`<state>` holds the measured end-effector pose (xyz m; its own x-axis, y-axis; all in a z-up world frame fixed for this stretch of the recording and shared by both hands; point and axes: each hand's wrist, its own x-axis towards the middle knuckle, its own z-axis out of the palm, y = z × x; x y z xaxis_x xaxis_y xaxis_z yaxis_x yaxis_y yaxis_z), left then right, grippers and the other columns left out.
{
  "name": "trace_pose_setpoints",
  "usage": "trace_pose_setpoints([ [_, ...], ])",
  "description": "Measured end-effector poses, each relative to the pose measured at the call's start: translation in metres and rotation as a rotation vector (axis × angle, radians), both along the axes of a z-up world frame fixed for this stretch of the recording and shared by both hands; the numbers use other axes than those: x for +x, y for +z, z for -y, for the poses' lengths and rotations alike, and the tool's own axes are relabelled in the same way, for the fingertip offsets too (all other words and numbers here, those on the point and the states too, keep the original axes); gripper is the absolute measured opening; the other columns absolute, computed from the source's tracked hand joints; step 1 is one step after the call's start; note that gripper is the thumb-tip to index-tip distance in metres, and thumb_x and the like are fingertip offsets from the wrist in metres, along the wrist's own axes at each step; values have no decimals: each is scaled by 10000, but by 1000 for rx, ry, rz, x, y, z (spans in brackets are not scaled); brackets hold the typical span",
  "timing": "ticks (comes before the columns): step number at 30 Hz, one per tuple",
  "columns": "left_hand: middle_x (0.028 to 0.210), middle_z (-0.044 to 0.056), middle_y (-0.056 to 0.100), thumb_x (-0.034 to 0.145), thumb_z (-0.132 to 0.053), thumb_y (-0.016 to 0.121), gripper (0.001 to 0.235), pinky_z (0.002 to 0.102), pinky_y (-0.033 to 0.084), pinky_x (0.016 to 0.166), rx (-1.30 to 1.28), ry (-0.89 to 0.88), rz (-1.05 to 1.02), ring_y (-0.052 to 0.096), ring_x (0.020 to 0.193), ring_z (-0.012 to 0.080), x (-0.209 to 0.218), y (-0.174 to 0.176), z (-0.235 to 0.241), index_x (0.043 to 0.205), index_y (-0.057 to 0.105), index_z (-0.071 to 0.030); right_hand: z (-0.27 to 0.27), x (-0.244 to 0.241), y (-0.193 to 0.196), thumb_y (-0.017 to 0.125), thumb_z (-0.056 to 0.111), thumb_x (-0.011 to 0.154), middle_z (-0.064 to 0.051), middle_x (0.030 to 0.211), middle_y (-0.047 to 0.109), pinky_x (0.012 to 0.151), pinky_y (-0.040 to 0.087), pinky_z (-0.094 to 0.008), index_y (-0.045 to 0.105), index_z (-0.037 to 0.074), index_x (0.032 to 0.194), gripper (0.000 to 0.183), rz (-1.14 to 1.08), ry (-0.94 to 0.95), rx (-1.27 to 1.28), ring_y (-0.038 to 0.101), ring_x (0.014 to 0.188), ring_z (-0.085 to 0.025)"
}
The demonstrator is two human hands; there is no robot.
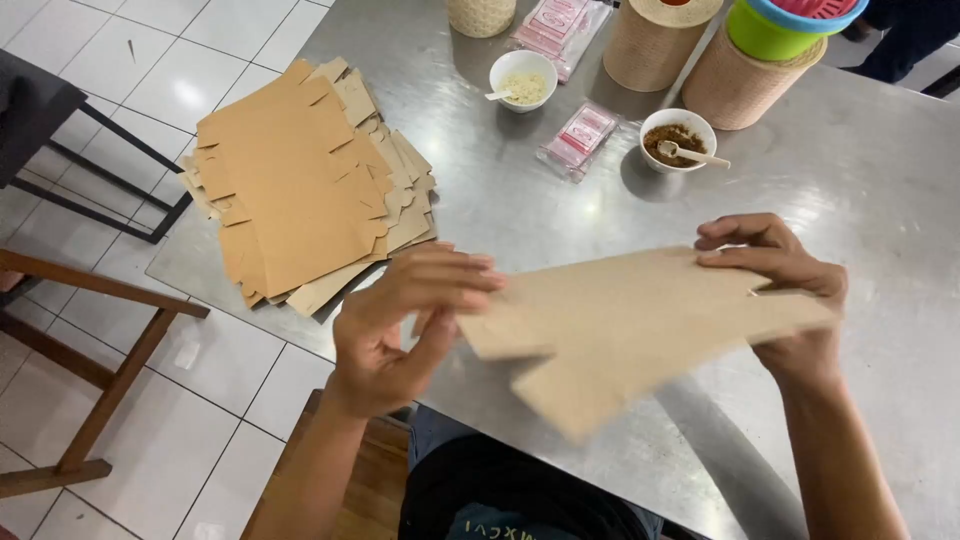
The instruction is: The person folds and presses down the flaps of flat cardboard box blanks on a metal table. They handle several blanks one at a time, folding side and bottom flaps to form box shapes. The person does not use any tools and works by hand throughout the clip.
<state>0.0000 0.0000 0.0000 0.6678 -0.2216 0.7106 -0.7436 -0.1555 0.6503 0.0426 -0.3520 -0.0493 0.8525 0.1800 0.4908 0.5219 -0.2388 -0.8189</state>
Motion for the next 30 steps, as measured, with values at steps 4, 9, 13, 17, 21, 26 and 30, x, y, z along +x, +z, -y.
trace_pose_setpoints([
  [4,1331,227,647,875,49,551,317,525,528,1157,185,26,184,561,1348,444,-7,-6,-7,984,736,-184,13,6,7,665,2,951,-275,1470,606,1205,562,-404,719,69,1043,126,-9,146,-30,634,1355,-364],
  [9,1480,122,552,849,-26,688,219,594,399,1222,435,-104,-2,436,1468,392,-12,-46,-13,965,754,-201,28,31,-19,530,-65,900,-85,912,848,843,553,-306,864,-12,863,340,-705,311,-297,711,868,-169],
  [13,1509,128,536,873,-19,656,167,570,294,1227,565,-192,-251,411,1482,381,-23,-81,-10,850,765,-145,11,39,-25,474,-14,860,-143,928,846,812,650,-422,840,-46,864,368,-1028,304,-320,764,888,-257],
  [17,1509,174,538,863,-159,628,280,613,158,1242,679,-185,-495,372,1491,403,-24,-104,-5,1111,745,-102,-23,29,-14,515,177,1013,-226,952,824,696,572,-403,722,-31,1221,360,-1021,90,-458,786,838,-321],
  [21,1403,138,637,948,-333,679,341,665,208,1210,614,-26,-431,502,1398,394,-22,-134,3,1204,709,-109,-41,21,-15,565,162,972,-258,903,774,676,585,-429,680,-82,1330,448,-871,-24,-502,770,716,-348],
  [26,1271,68,697,939,-344,715,283,626,261,1216,631,39,-373,574,1322,328,-17,-145,7,1152,726,-156,-31,31,-49,607,195,999,-201,895,755,612,554,-359,780,-29,1186,339,-821,-46,-417,736,772,-276],
  [30,1175,91,717,971,-373,684,335,617,286,1213,675,48,-397,621,1247,321,-9,-145,9,1202,709,-131,-41,28,-45,532,184,1045,-195,919,728,625,542,-344,783,-29,1167,351,-837,23,-250,711,846,-280],
])
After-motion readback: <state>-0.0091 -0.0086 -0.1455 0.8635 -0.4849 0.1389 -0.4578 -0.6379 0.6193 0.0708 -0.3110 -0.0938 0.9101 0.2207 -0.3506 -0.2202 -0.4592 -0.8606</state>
